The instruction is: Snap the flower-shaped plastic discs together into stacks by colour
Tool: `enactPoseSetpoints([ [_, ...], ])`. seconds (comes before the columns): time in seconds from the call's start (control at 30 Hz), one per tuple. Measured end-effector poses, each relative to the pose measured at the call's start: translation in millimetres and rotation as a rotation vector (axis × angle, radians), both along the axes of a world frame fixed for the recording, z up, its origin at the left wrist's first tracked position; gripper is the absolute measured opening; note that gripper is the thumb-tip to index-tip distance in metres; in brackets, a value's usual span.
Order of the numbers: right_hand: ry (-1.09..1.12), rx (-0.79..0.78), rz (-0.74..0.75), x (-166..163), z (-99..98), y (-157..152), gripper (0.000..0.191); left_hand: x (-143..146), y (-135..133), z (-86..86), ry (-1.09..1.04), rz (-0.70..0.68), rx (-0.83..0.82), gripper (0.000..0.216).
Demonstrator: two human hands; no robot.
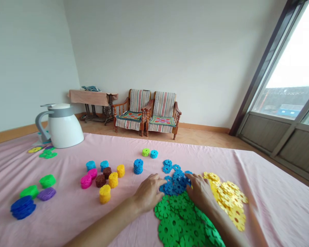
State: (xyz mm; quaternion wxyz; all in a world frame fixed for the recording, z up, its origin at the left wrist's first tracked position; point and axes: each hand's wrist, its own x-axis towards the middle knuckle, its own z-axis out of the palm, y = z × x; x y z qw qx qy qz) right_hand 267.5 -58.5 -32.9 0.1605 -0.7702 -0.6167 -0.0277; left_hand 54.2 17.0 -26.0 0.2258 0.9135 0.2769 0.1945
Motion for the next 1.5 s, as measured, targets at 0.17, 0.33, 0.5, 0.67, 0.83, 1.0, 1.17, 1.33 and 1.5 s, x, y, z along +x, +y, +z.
enactPoseSetpoints([
  [0.17, 0.020, -0.027, 0.045, -13.2, 3.2, 5.7, 0.033, 2.3, 1.6, -2.1, -0.015, 0.000, 0.013, 0.033],
  [0.33, 0.105, 0.054, 0.143, -39.2, 0.6, 11.0, 0.032, -7.7, -0.4, 2.7, -0.019, -0.001, 0.010, 0.023],
  [0.5, 0.238, 0.128, 0.254, -63.0, -4.6, 14.1, 0.035, -26.1, -5.4, 7.9, -0.008, 0.036, -0.005, 0.023],
  [0.67, 0.416, 0.279, 0.197, -57.6, 1.9, 16.9, 0.029, -35.5, -7.3, 3.8, -0.064, 0.176, -0.054, 0.011],
  [0.83, 0.680, 0.310, 0.100, -50.9, 5.5, 16.1, 0.019, -30.5, -15.1, -1.3, -0.218, 0.171, -0.146, 0.024],
  [1.0, 1.000, 0.217, 0.193, -73.0, 3.3, 9.5, 0.018, -26.7, -24.2, -5.0, -0.314, 0.086, -0.137, 0.057],
  [1.17, 1.020, 0.197, 0.230, -85.4, 5.4, 4.8, 0.014, -27.8, -25.2, -3.6, -0.288, 0.129, -0.123, 0.045],
  [1.33, 0.923, 0.197, 0.216, -76.9, 2.3, 4.0, 0.020, -36.1, -18.8, 4.3, -0.190, 0.215, -0.040, 0.037],
  [1.5, 0.738, 0.286, 0.086, -49.2, -2.8, 4.3, 0.022, -53.6, -1.2, 9.1, 0.004, 0.350, 0.044, 0.021],
])
